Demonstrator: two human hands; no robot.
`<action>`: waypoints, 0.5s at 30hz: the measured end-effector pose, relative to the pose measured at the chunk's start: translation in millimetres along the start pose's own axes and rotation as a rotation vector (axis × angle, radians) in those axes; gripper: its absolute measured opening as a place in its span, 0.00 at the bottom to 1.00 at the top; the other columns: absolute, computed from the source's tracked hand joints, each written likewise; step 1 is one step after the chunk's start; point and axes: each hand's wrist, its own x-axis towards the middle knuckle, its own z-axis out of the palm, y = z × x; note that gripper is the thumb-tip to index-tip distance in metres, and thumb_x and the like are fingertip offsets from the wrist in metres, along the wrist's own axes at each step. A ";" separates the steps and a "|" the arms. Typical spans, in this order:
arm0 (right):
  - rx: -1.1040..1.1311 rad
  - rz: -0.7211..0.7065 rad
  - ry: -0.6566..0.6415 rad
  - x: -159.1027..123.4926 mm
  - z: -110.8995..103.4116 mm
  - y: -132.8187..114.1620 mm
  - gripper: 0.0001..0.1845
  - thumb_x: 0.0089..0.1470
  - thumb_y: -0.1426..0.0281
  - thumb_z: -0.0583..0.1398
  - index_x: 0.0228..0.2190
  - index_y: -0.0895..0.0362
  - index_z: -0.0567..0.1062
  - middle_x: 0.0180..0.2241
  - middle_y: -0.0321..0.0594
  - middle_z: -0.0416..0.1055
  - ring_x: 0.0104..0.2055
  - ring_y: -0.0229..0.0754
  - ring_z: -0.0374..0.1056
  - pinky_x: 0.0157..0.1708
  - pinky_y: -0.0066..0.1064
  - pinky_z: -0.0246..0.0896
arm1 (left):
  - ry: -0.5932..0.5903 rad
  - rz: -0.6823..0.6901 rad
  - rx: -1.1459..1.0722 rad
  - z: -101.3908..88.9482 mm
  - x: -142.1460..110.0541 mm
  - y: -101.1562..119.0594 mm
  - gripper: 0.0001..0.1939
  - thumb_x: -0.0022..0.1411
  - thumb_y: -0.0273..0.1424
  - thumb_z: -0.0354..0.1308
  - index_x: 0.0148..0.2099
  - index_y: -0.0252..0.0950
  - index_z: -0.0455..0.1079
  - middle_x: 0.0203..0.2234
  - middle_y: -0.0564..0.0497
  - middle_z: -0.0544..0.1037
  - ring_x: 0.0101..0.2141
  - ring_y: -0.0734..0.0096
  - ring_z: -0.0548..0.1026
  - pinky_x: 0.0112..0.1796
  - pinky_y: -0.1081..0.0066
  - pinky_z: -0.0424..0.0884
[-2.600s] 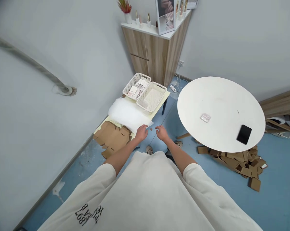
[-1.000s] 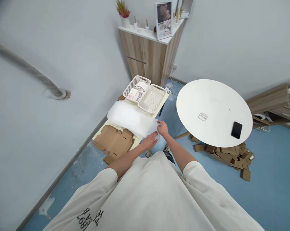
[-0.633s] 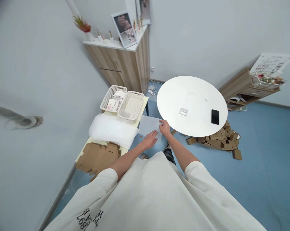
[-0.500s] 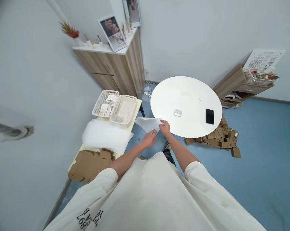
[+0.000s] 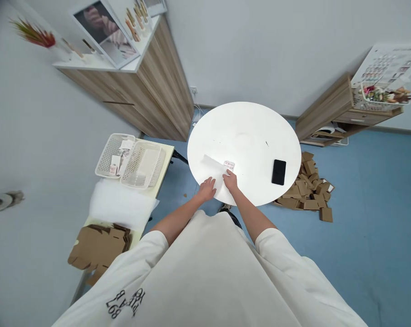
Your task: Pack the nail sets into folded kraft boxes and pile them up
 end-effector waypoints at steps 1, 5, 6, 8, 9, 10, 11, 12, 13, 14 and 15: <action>0.035 0.039 -0.020 3.7 -4.7 1.4 0.29 0.53 0.64 0.60 0.56 0.59 0.73 0.57 0.49 0.71 0.48 0.47 0.74 0.48 0.40 0.72 | -0.011 -0.013 -0.005 1.9 5.3 6.0 0.31 0.70 0.38 0.46 0.71 0.35 0.50 0.71 0.37 0.51 0.67 0.48 0.55 0.62 0.53 0.56; -0.034 0.067 -0.072 17.2 -25.2 5.8 0.23 0.59 0.62 0.54 0.51 0.56 0.75 0.54 0.46 0.73 0.49 0.46 0.72 0.50 0.41 0.71 | -0.068 -0.099 0.003 9.4 20.1 18.2 0.34 0.70 0.42 0.46 0.73 0.35 0.46 0.71 0.36 0.49 0.69 0.46 0.51 0.64 0.51 0.52; -0.097 0.045 -0.041 20.9 -31.4 6.6 0.23 0.59 0.62 0.53 0.52 0.55 0.74 0.54 0.46 0.73 0.51 0.47 0.71 0.52 0.42 0.68 | -0.083 -0.122 0.012 10.4 22.3 17.7 0.35 0.70 0.42 0.46 0.73 0.35 0.45 0.72 0.36 0.48 0.70 0.46 0.49 0.64 0.50 0.50; -0.220 0.008 0.040 28.7 -44.4 7.5 0.23 0.60 0.63 0.51 0.54 0.55 0.72 0.56 0.46 0.71 0.55 0.48 0.68 0.58 0.44 0.63 | -0.112 -0.150 0.032 10.8 25.9 12.7 0.37 0.69 0.42 0.47 0.74 0.34 0.42 0.72 0.36 0.45 0.71 0.46 0.46 0.65 0.48 0.47; -0.270 0.003 0.062 32.6 -50.6 7.4 0.24 0.60 0.64 0.51 0.55 0.55 0.71 0.57 0.46 0.70 0.57 0.48 0.67 0.59 0.44 0.61 | -0.122 -0.153 0.040 9.9 27.6 8.6 0.38 0.68 0.42 0.47 0.74 0.34 0.41 0.73 0.37 0.43 0.71 0.46 0.43 0.66 0.48 0.45; -0.311 0.007 0.063 36.4 -56.2 7.0 0.25 0.59 0.65 0.51 0.56 0.55 0.70 0.58 0.47 0.68 0.58 0.49 0.66 0.60 0.43 0.60 | -0.129 -0.151 0.047 8.5 29.5 3.9 0.39 0.68 0.41 0.47 0.75 0.35 0.40 0.73 0.37 0.41 0.71 0.47 0.41 0.66 0.48 0.44; -0.346 0.013 0.049 39.8 -61.0 6.2 0.26 0.58 0.66 0.51 0.57 0.56 0.70 0.59 0.48 0.67 0.57 0.49 0.66 0.60 0.43 0.60 | -0.133 -0.147 0.054 6.5 31.6 -1.4 0.39 0.68 0.42 0.47 0.75 0.35 0.39 0.73 0.38 0.40 0.71 0.47 0.40 0.67 0.48 0.43; -0.378 0.018 0.031 42.8 -64.7 5.2 0.27 0.58 0.67 0.52 0.58 0.56 0.69 0.60 0.49 0.67 0.56 0.49 0.67 0.60 0.43 0.60 | -0.136 -0.140 0.061 4.1 34.0 -7.0 0.39 0.68 0.42 0.46 0.75 0.35 0.38 0.73 0.38 0.40 0.72 0.48 0.39 0.67 0.48 0.42; -0.407 0.019 0.014 45.3 -67.1 3.9 0.27 0.57 0.68 0.53 0.58 0.56 0.69 0.60 0.49 0.66 0.54 0.49 0.68 0.59 0.42 0.61 | -0.135 -0.128 0.069 1.5 37.0 -12.7 0.39 0.68 0.42 0.46 0.75 0.36 0.38 0.73 0.38 0.40 0.72 0.48 0.39 0.67 0.47 0.42; -0.434 0.018 0.002 47.3 -68.4 2.6 0.28 0.56 0.69 0.53 0.58 0.56 0.69 0.60 0.49 0.66 0.53 0.48 0.69 0.58 0.42 0.62 | -0.126 -0.108 0.079 -1.5 40.4 -18.4 0.39 0.68 0.42 0.46 0.75 0.36 0.38 0.73 0.38 0.41 0.72 0.49 0.39 0.66 0.46 0.42; -0.462 0.013 -0.009 48.9 -68.6 1.2 0.28 0.56 0.69 0.53 0.58 0.56 0.69 0.60 0.49 0.65 0.51 0.48 0.70 0.57 0.41 0.63 | -0.113 -0.081 0.089 -4.6 44.3 -24.0 0.38 0.69 0.42 0.46 0.75 0.37 0.38 0.73 0.38 0.42 0.72 0.49 0.40 0.66 0.46 0.42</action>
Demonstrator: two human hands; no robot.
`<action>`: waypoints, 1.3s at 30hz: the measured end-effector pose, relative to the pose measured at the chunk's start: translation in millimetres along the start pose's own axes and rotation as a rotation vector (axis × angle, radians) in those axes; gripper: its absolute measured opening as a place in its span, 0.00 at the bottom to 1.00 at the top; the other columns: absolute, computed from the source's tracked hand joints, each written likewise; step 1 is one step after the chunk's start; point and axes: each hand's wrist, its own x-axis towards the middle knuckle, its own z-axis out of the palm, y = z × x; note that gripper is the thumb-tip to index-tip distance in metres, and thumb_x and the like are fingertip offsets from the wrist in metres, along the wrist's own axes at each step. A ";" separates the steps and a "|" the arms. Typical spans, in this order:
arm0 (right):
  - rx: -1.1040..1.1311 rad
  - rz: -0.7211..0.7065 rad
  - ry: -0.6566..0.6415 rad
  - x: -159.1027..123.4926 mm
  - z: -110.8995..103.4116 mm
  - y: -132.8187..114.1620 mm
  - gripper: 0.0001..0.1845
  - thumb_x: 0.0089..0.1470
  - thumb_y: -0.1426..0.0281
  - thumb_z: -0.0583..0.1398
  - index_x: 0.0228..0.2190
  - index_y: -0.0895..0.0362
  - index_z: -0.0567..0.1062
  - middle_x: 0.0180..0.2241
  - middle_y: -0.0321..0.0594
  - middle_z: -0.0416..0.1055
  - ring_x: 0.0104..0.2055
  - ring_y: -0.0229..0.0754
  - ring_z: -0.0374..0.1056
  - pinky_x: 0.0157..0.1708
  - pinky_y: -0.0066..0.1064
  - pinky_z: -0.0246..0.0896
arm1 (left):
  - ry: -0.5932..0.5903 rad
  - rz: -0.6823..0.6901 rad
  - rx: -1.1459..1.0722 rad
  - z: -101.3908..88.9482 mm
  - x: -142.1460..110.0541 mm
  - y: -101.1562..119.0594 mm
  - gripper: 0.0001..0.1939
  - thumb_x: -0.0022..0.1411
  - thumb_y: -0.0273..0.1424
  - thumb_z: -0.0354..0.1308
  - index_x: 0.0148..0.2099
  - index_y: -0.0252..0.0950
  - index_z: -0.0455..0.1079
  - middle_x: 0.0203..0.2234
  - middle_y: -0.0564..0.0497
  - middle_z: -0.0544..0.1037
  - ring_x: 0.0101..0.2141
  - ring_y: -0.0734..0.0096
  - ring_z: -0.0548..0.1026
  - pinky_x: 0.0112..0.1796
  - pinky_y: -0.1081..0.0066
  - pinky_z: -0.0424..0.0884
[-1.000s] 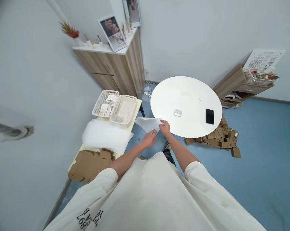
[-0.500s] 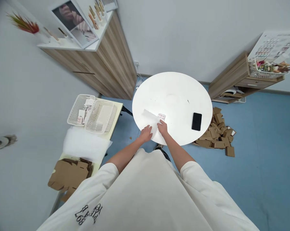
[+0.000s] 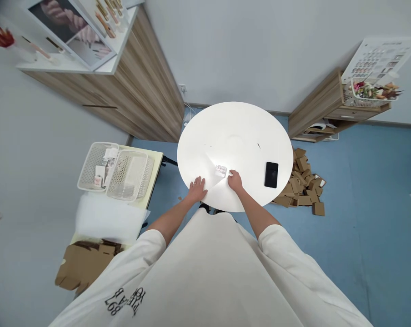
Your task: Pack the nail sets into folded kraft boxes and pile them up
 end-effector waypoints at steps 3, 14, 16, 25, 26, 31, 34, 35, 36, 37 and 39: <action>-0.111 -0.050 -0.030 3.3 2.2 -5.0 0.29 0.55 0.71 0.55 0.59 0.56 0.68 0.61 0.49 0.63 0.52 0.49 0.69 0.54 0.39 0.65 | 0.053 0.084 0.037 -10.9 14.1 -16.0 0.37 0.68 0.40 0.48 0.74 0.37 0.43 0.72 0.37 0.45 0.71 0.48 0.43 0.66 0.46 0.45; -0.499 -0.248 -0.073 12.9 24.9 -23.1 0.25 0.51 0.74 0.60 0.52 0.53 0.68 0.69 0.46 0.52 0.62 0.58 0.56 0.54 0.49 0.60 | 0.097 0.227 0.054 -59.8 64.4 -52.5 0.36 0.67 0.36 0.49 0.74 0.38 0.46 0.71 0.39 0.51 0.71 0.45 0.44 0.66 0.42 0.42; -0.522 -0.254 -0.078 15.4 29.5 -23.1 0.24 0.52 0.74 0.60 0.52 0.53 0.68 0.69 0.45 0.52 0.63 0.58 0.54 0.56 0.50 0.57 | 0.123 0.221 0.052 -61.6 63.9 -53.2 0.35 0.68 0.34 0.48 0.74 0.38 0.47 0.70 0.39 0.53 0.70 0.46 0.46 0.66 0.44 0.44; -0.597 -0.297 -0.038 20.3 32.6 -24.1 0.23 0.52 0.75 0.59 0.51 0.54 0.68 0.60 0.51 0.61 0.56 0.58 0.57 0.54 0.48 0.54 | 0.112 0.285 0.114 -47.0 44.3 -59.4 0.28 0.68 0.29 0.45 0.69 0.37 0.55 0.66 0.39 0.59 0.66 0.52 0.57 0.64 0.53 0.52; -0.600 -0.280 -0.023 19.6 30.5 -22.6 0.24 0.51 0.75 0.59 0.51 0.54 0.68 0.58 0.52 0.62 0.55 0.58 0.57 0.53 0.47 0.54 | 0.112 0.297 0.124 -46.5 44.2 -60.1 0.29 0.67 0.28 0.46 0.69 0.37 0.55 0.67 0.39 0.59 0.66 0.53 0.56 0.64 0.53 0.51; -0.529 -0.104 0.150 12.5 8.1 -8.0 0.24 0.52 0.68 0.60 0.51 0.56 0.67 0.54 0.52 0.64 0.52 0.58 0.58 0.49 0.45 0.56 | 0.093 0.366 0.103 -49.5 52.3 -54.4 0.32 0.66 0.29 0.48 0.71 0.35 0.52 0.69 0.38 0.55 0.69 0.51 0.51 0.66 0.52 0.46; -0.479 -0.111 0.208 7.4 -7.1 -6.3 0.23 0.53 0.66 0.59 0.50 0.56 0.66 0.53 0.51 0.65 0.51 0.57 0.59 0.47 0.43 0.57 | 0.059 0.399 0.096 -50.8 61.4 -41.4 0.34 0.65 0.29 0.49 0.72 0.36 0.51 0.70 0.39 0.53 0.70 0.51 0.49 0.66 0.51 0.45; -0.474 -0.142 0.204 6.1 -10.2 -8.3 0.22 0.53 0.66 0.60 0.50 0.55 0.66 0.52 0.50 0.65 0.51 0.56 0.59 0.48 0.43 0.57 | 0.047 0.420 0.100 -50.5 64.2 -35.7 0.35 0.64 0.29 0.49 0.72 0.36 0.51 0.70 0.40 0.53 0.70 0.51 0.48 0.66 0.50 0.45; -0.474 -0.177 0.194 5.1 -12.0 -11.3 0.22 0.53 0.66 0.60 0.50 0.55 0.66 0.52 0.49 0.65 0.50 0.56 0.60 0.48 0.42 0.57 | 0.034 0.451 0.105 -49.8 66.6 -29.6 0.35 0.64 0.29 0.50 0.72 0.36 0.51 0.71 0.40 0.52 0.70 0.51 0.48 0.66 0.50 0.45; -0.475 -0.211 0.176 4.5 -12.3 -15.1 0.22 0.53 0.67 0.60 0.50 0.55 0.66 0.52 0.48 0.66 0.50 0.55 0.60 0.49 0.42 0.57 | 0.018 0.489 0.109 -48.7 68.5 -23.2 0.35 0.63 0.29 0.50 0.72 0.37 0.51 0.71 0.41 0.52 0.70 0.51 0.48 0.66 0.50 0.44; -0.477 -0.251 0.147 4.2 -9.5 -22.6 0.22 0.52 0.67 0.61 0.50 0.54 0.66 0.52 0.48 0.66 0.50 0.55 0.60 0.49 0.42 0.57 | -0.015 0.567 0.107 -45.8 69.9 -11.0 0.35 0.62 0.28 0.51 0.71 0.37 0.52 0.71 0.42 0.52 0.70 0.53 0.48 0.66 0.50 0.45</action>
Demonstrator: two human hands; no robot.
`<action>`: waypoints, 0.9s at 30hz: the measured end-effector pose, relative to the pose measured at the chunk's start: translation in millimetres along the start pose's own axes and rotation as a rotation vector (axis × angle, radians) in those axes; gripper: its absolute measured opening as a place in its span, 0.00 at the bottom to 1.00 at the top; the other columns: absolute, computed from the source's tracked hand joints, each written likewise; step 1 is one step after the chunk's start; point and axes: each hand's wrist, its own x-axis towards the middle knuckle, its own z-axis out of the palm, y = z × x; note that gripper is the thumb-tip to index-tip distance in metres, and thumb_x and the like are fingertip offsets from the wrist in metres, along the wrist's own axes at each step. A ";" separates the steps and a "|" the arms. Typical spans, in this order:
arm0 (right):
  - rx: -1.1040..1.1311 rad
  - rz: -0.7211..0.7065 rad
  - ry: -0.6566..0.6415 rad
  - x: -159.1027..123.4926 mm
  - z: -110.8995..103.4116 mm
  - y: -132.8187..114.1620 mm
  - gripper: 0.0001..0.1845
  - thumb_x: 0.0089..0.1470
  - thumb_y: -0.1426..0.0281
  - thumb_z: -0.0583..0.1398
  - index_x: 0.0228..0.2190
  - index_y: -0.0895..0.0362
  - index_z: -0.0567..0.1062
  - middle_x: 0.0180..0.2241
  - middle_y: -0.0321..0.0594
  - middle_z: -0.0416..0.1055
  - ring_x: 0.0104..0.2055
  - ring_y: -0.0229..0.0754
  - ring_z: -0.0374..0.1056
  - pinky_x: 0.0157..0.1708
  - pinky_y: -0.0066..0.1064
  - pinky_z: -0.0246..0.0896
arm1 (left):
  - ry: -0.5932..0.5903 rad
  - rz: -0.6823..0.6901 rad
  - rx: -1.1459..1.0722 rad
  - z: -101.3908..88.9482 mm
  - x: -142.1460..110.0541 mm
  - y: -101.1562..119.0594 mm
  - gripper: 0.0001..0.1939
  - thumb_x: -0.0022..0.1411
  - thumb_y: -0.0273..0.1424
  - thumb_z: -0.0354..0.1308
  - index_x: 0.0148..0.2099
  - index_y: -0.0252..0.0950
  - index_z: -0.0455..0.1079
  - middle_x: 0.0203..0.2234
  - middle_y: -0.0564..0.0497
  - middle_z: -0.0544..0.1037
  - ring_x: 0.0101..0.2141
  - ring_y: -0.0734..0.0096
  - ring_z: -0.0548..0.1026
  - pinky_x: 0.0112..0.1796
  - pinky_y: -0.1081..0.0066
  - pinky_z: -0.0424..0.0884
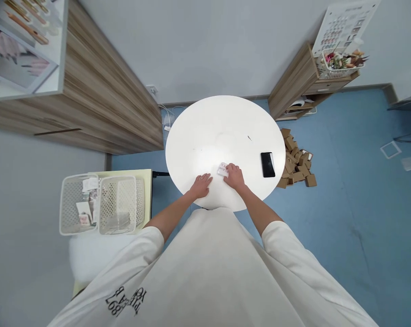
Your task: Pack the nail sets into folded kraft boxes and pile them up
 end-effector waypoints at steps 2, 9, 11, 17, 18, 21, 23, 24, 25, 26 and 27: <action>0.002 -0.028 -0.025 1.4 3.0 -6.7 0.22 0.53 0.68 0.61 0.50 0.54 0.67 0.53 0.48 0.66 0.51 0.55 0.60 0.49 0.42 0.57 | -0.009 0.053 -0.015 2.0 3.8 9.1 0.34 0.61 0.26 0.51 0.70 0.38 0.55 0.71 0.43 0.52 0.70 0.54 0.49 0.66 0.50 0.46; -0.017 -0.097 -0.154 0.8 25.2 -4.7 0.22 0.52 0.75 0.59 0.49 0.54 0.68 0.57 0.47 0.65 0.53 0.56 0.60 0.51 0.44 0.57 | 0.072 -0.043 -0.044 1.0 -7.6 16.5 0.28 0.62 0.22 0.49 0.64 0.38 0.62 0.67 0.42 0.60 0.67 0.57 0.57 0.65 0.51 0.53; -0.017 -0.109 -0.174 0.5 30.1 -2.4 0.22 0.52 0.76 0.59 0.49 0.53 0.68 0.60 0.47 0.63 0.56 0.56 0.58 0.52 0.45 0.58 | 0.080 -0.064 -0.045 -0.1 -8.5 16.1 0.28 0.63 0.22 0.48 0.65 0.38 0.61 0.67 0.41 0.60 0.66 0.57 0.58 0.63 0.53 0.55; -0.003 -0.077 -0.132 -9.2 29.0 -1.2 0.20 0.54 0.72 0.61 0.50 0.54 0.68 0.67 0.51 0.52 0.61 0.59 0.54 0.54 0.47 0.56 | 0.110 -0.064 -0.026 -1.3 19.3 24.6 0.28 0.66 0.26 0.48 0.68 0.35 0.56 0.70 0.39 0.54 0.65 0.52 0.59 0.60 0.55 0.59; -0.001 -0.063 -0.106 -13.6 27.5 -0.4 0.19 0.55 0.72 0.61 0.49 0.55 0.68 0.65 0.51 0.54 0.60 0.58 0.55 0.54 0.46 0.56 | 0.108 -0.077 -0.024 -2.0 26.7 26.1 0.29 0.67 0.27 0.49 0.68 0.35 0.55 0.70 0.38 0.53 0.65 0.50 0.59 0.60 0.55 0.60; -0.002 -0.028 -0.086 -29.9 25.5 4.1 0.13 0.58 0.71 0.59 0.46 0.54 0.70 0.55 0.51 0.65 0.54 0.55 0.60 0.52 0.44 0.57 | 0.090 -0.103 -0.019 -5.3 47.1 27.9 0.33 0.66 0.30 0.53 0.71 0.36 0.51 0.71 0.38 0.51 0.65 0.46 0.58 0.60 0.53 0.59; -0.005 -0.026 -0.143 -40.1 27.6 7.5 0.11 0.59 0.71 0.58 0.45 0.54 0.71 0.50 0.49 0.67 0.51 0.54 0.62 0.50 0.43 0.58 | 0.069 -0.102 0.001 -7.2 56.7 27.1 0.36 0.66 0.32 0.56 0.72 0.38 0.49 0.71 0.38 0.50 0.65 0.45 0.59 0.60 0.52 0.59; -0.007 -0.028 -0.169 -44.0 29.6 8.8 0.11 0.59 0.71 0.59 0.45 0.53 0.71 0.50 0.48 0.67 0.51 0.54 0.62 0.50 0.43 0.59 | 0.058 -0.101 0.014 -7.8 59.9 26.3 0.37 0.65 0.33 0.57 0.72 0.39 0.48 0.71 0.38 0.50 0.65 0.45 0.59 0.59 0.52 0.60; -0.011 -0.026 -0.186 -46.9 32.0 9.8 0.11 0.58 0.70 0.59 0.45 0.53 0.71 0.50 0.48 0.67 0.51 0.54 0.62 0.50 0.43 0.59 | 0.051 -0.102 0.025 -8.1 62.3 25.4 0.38 0.65 0.33 0.58 0.72 0.39 0.47 0.71 0.38 0.50 0.64 0.44 0.59 0.59 0.52 0.60; -0.019 -0.023 -0.194 -48.8 34.4 10.3 0.13 0.58 0.70 0.60 0.46 0.53 0.71 0.50 0.48 0.67 0.51 0.54 0.61 0.50 0.43 0.59 | 0.044 -0.105 0.033 -8.2 64.0 24.6 0.39 0.65 0.34 0.59 0.72 0.39 0.47 0.71 0.38 0.50 0.64 0.44 0.59 0.59 0.51 0.61; -0.031 -0.018 -0.197 -49.8 36.8 10.3 0.14 0.58 0.70 0.61 0.46 0.53 0.71 0.51 0.48 0.66 0.52 0.54 0.61 0.50 0.43 0.58 | 0.038 -0.108 0.036 -8.3 65.1 23.9 0.39 0.65 0.35 0.59 0.72 0.39 0.47 0.70 0.37 0.50 0.64 0.43 0.59 0.58 0.51 0.61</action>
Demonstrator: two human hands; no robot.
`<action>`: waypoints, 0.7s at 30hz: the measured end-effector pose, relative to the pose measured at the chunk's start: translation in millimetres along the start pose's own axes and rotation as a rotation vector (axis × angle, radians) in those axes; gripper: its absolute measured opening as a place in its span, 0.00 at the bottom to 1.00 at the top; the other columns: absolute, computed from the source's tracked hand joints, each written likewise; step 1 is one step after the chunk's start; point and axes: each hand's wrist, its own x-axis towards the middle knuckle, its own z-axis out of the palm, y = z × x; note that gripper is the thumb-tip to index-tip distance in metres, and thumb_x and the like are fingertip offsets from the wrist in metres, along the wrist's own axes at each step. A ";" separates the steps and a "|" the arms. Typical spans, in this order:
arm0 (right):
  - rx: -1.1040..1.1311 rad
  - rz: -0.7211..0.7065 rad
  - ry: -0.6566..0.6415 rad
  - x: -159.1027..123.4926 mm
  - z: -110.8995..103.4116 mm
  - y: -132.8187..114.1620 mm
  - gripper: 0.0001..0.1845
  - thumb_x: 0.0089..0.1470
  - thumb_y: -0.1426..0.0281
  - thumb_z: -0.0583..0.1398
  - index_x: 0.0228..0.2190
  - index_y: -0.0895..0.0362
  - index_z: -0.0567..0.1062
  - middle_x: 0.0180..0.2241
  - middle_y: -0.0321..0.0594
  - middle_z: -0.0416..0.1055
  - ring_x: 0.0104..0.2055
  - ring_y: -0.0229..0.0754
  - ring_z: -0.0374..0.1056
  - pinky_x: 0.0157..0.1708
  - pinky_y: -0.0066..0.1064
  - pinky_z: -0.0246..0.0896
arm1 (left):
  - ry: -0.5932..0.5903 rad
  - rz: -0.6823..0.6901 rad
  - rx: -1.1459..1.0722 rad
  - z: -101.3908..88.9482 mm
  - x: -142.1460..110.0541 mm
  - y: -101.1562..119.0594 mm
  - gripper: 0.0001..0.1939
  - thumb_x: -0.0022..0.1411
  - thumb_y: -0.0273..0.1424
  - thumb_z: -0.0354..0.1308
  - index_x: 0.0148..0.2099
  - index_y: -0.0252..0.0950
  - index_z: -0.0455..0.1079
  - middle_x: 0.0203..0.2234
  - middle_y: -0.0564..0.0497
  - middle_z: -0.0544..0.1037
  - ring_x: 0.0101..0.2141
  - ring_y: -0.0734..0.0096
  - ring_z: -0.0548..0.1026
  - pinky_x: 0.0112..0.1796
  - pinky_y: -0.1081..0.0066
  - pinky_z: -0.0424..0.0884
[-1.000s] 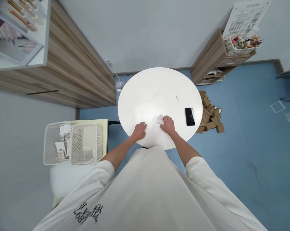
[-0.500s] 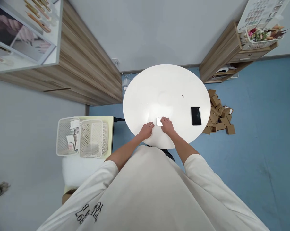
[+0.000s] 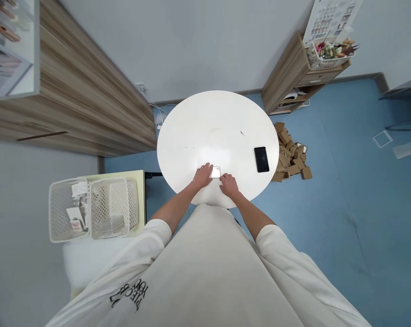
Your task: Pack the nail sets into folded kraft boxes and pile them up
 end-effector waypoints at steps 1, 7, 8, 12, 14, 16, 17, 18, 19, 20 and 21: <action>-0.015 0.006 -0.002 0.1 2.1 -0.4 0.14 0.57 0.70 0.61 0.47 0.54 0.72 0.51 0.48 0.66 0.53 0.55 0.60 0.51 0.44 0.58 | -0.005 -0.002 -0.002 0.0 0.9 -0.5 0.39 0.65 0.35 0.59 0.72 0.39 0.47 0.70 0.37 0.51 0.64 0.43 0.59 0.58 0.51 0.61; -0.122 -0.008 -0.006 1.4 6.1 -3.0 0.12 0.60 0.73 0.58 0.46 0.55 0.74 0.52 0.50 0.65 0.53 0.55 0.59 0.51 0.43 0.56 | -0.028 -0.025 0.004 -4.9 5.5 -1.4 0.37 0.66 0.32 0.54 0.73 0.40 0.45 0.70 0.38 0.52 0.64 0.44 0.58 0.57 0.52 0.62; -0.138 -0.011 -0.003 1.3 6.2 -3.0 0.12 0.61 0.73 0.57 0.46 0.56 0.74 0.52 0.51 0.65 0.52 0.55 0.59 0.50 0.43 0.56 | -0.035 -0.027 0.018 -6.1 6.1 -1.3 0.37 0.66 0.32 0.54 0.73 0.40 0.44 0.70 0.38 0.52 0.63 0.45 0.59 0.56 0.52 0.63; -0.181 -0.021 0.000 2.5 6.6 -3.9 0.14 0.63 0.76 0.53 0.44 0.56 0.75 0.50 0.52 0.66 0.51 0.54 0.59 0.48 0.41 0.54 | -0.030 -0.024 0.049 -8.8 6.0 -0.3 0.37 0.66 0.32 0.54 0.73 0.40 0.45 0.69 0.39 0.53 0.63 0.47 0.60 0.55 0.54 0.64; -0.177 -0.016 0.000 3.7 6.5 -5.0 0.14 0.62 0.77 0.52 0.43 0.56 0.76 0.49 0.52 0.66 0.50 0.54 0.59 0.47 0.41 0.53 | -0.023 -0.024 0.042 -9.1 5.6 0.3 0.36 0.66 0.31 0.54 0.73 0.40 0.46 0.69 0.39 0.53 0.62 0.47 0.61 0.55 0.54 0.64; -0.146 0.005 0.007 4.5 5.4 -6.3 0.14 0.62 0.77 0.52 0.42 0.55 0.76 0.48 0.51 0.67 0.49 0.53 0.59 0.47 0.41 0.53 | -0.028 -0.024 0.027 -9.4 5.5 0.4 0.36 0.66 0.31 0.54 0.73 0.40 0.46 0.70 0.39 0.52 0.62 0.46 0.61 0.54 0.54 0.64; -0.121 0.022 0.017 4.6 4.3 -6.9 0.13 0.62 0.76 0.53 0.42 0.56 0.76 0.48 0.51 0.67 0.48 0.53 0.60 0.46 0.40 0.54 | -0.036 -0.023 0.018 -9.7 5.6 0.1 0.37 0.66 0.31 0.54 0.73 0.41 0.46 0.70 0.39 0.52 0.62 0.46 0.61 0.54 0.54 0.64; -0.091 0.041 0.032 4.6 2.7 -7.2 0.12 0.62 0.76 0.53 0.41 0.56 0.75 0.47 0.51 0.67 0.48 0.52 0.61 0.46 0.40 0.54 | -0.044 -0.021 0.011 -10.3 5.7 -0.5 0.37 0.65 0.30 0.54 0.73 0.41 0.46 0.70 0.39 0.51 0.63 0.46 0.60 0.55 0.54 0.64; -0.058 0.059 0.049 4.6 0.7 -7.4 0.11 0.62 0.75 0.53 0.41 0.56 0.75 0.48 0.50 0.67 0.47 0.52 0.61 0.46 0.39 0.54 | -0.051 -0.019 0.005 -11.1 5.7 -1.4 0.37 0.65 0.29 0.54 0.73 0.41 0.46 0.71 0.40 0.51 0.63 0.46 0.59 0.55 0.53 0.64; -0.023 0.071 0.067 4.8 -1.9 -7.3 0.10 0.62 0.75 0.53 0.41 0.56 0.74 0.48 0.50 0.67 0.48 0.51 0.61 0.45 0.39 0.55 | -0.059 -0.016 -0.001 -12.2 5.5 -2.7 0.38 0.64 0.29 0.54 0.73 0.40 0.46 0.71 0.40 0.50 0.64 0.46 0.59 0.55 0.53 0.63; 0.010 0.076 0.082 5.4 -4.8 -7.0 0.09 0.62 0.74 0.54 0.40 0.56 0.73 0.49 0.50 0.67 0.48 0.51 0.62 0.46 0.38 0.55 | -0.066 -0.012 -0.008 -13.6 5.1 -4.3 0.38 0.64 0.28 0.53 0.73 0.39 0.46 0.71 0.40 0.50 0.64 0.46 0.59 0.56 0.54 0.63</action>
